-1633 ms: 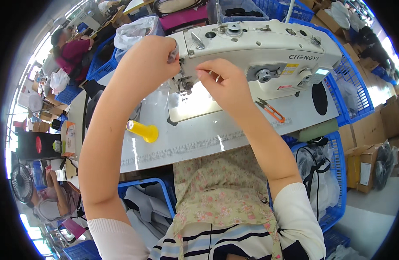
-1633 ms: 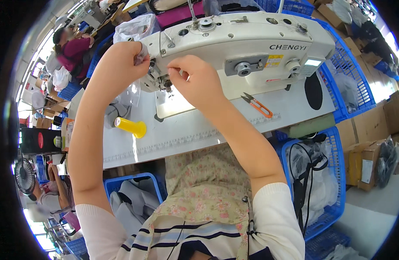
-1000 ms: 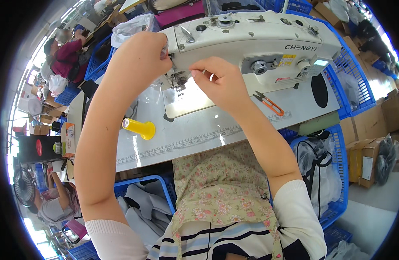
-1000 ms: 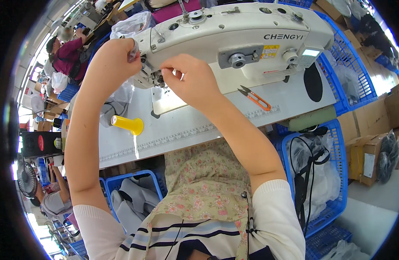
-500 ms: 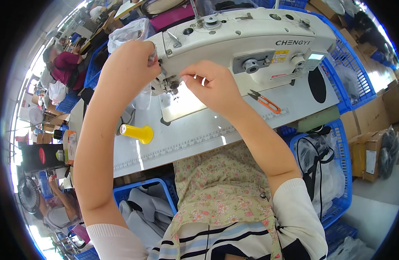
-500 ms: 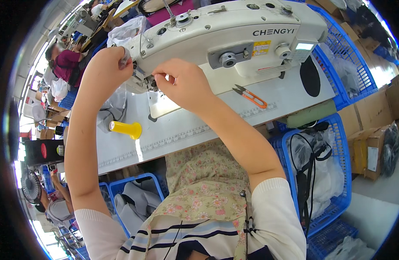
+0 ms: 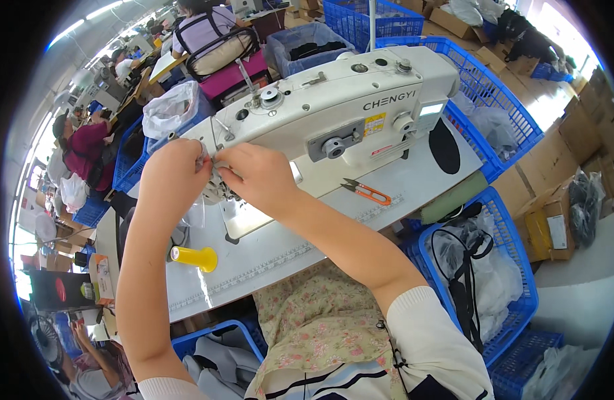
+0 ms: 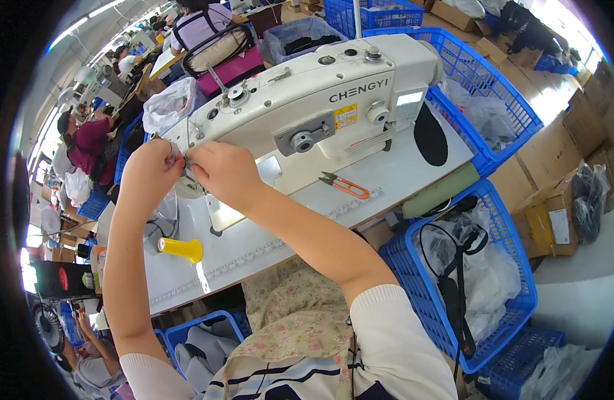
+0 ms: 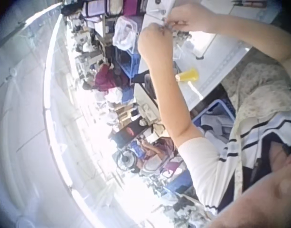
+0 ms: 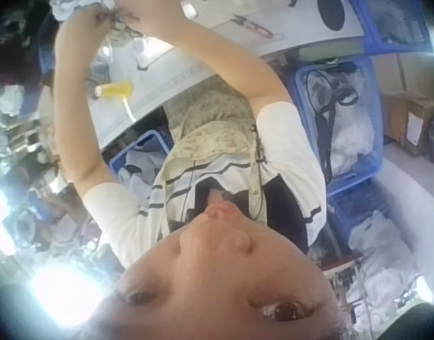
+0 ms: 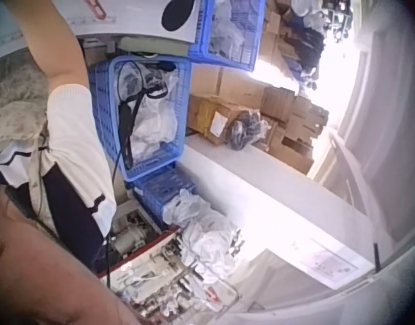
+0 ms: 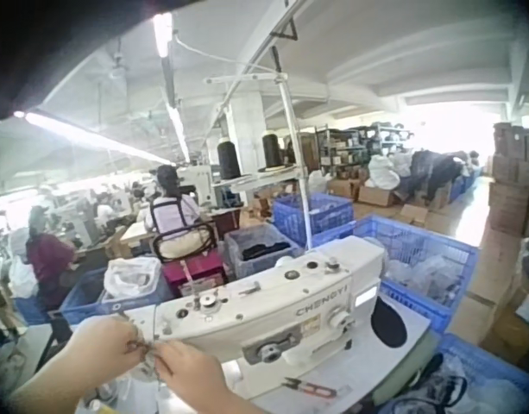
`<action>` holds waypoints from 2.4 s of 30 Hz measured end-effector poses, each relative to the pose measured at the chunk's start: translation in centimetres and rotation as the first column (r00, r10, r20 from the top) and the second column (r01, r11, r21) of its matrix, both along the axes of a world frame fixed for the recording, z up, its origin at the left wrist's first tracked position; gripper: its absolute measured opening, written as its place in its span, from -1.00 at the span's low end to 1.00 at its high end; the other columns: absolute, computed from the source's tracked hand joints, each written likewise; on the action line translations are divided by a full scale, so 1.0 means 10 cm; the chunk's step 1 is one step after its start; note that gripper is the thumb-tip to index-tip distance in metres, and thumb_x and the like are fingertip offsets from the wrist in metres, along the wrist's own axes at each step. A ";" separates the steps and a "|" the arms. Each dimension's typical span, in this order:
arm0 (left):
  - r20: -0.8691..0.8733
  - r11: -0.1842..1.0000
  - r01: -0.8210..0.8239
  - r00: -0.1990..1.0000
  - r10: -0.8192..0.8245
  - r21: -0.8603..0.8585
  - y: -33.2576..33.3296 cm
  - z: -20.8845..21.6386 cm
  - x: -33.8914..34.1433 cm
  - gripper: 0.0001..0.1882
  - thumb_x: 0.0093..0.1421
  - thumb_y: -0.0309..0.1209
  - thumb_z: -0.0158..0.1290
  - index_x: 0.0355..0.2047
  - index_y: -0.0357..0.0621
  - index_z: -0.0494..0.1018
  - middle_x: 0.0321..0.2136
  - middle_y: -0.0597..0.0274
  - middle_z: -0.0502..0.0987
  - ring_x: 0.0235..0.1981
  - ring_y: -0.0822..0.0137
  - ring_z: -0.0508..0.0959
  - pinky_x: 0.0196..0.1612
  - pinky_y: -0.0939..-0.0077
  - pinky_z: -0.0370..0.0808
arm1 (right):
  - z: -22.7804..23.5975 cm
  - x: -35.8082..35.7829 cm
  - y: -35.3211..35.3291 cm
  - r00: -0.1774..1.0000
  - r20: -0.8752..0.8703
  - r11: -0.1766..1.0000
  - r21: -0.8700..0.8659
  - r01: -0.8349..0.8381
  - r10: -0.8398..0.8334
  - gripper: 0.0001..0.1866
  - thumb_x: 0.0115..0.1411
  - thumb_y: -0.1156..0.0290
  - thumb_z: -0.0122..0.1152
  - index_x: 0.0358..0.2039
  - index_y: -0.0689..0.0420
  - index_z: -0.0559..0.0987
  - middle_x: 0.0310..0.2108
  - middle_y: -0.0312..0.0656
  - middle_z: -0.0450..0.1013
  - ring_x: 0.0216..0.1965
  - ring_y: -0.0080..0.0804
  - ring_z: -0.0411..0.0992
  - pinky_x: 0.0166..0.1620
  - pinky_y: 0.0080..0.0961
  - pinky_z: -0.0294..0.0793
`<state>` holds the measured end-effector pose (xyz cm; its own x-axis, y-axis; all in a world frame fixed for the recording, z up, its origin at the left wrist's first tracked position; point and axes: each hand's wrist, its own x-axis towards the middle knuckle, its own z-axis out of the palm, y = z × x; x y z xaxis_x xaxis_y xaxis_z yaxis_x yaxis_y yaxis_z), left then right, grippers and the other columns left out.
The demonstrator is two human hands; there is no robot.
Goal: The person retrieves a black thread spool from a blue crate, unwraps it, and places it on the sewing machine's thread stand. They then thread the machine by guiding the thread through the tension assembly and needle area, and finally pull the thread through the needle eye to prepare for sewing.
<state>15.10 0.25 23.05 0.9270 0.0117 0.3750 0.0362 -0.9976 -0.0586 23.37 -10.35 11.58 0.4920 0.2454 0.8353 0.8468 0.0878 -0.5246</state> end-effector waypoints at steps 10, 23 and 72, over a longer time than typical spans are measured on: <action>-0.064 0.999 -0.043 0.997 0.044 0.017 -0.02 0.03 -0.01 -0.81 0.00 -0.37 0.12 -0.52 -0.28 0.46 -0.53 0.00 0.47 -0.42 0.02 0.49 -0.36 0.24 0.41 | -0.04 0.01 0.04 0.986 0.121 0.993 0.016 0.118 -0.119 -0.88 -0.06 0.50 0.29 -0.45 0.06 0.57 -0.48 -0.26 0.48 -0.50 -0.27 0.47 -0.48 -0.43 0.44; -0.131 0.993 -0.115 0.985 0.112 -0.013 -0.03 0.06 0.01 -0.82 -0.03 -0.38 0.14 -0.47 -0.26 0.51 -0.50 0.03 0.50 -0.39 0.06 0.51 -0.33 0.27 0.43 | 0.00 0.00 0.07 0.990 0.103 0.991 0.100 0.090 -0.100 -0.85 -0.08 0.53 0.29 -0.43 0.08 0.57 -0.51 -0.26 0.46 -0.53 -0.29 0.45 -0.50 -0.44 0.43; -0.060 0.897 -0.174 0.985 0.164 -0.407 0.14 0.14 -0.28 -0.81 0.06 -0.48 0.12 -0.28 -0.25 0.53 -0.46 0.37 0.51 -0.49 0.61 0.36 -0.41 0.67 0.32 | -0.24 0.09 -0.73 0.976 -0.158 0.988 -0.063 0.141 -0.149 -0.92 0.00 0.54 0.21 -0.47 0.13 0.49 -0.55 -0.25 0.40 -0.58 -0.39 0.42 -0.52 -0.52 0.38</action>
<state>12.34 1.63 24.42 0.9057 0.3166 0.2819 0.2100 -0.9127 0.3504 24.26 -17.67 9.13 0.6527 0.2023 0.7301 0.7524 -0.0602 -0.6559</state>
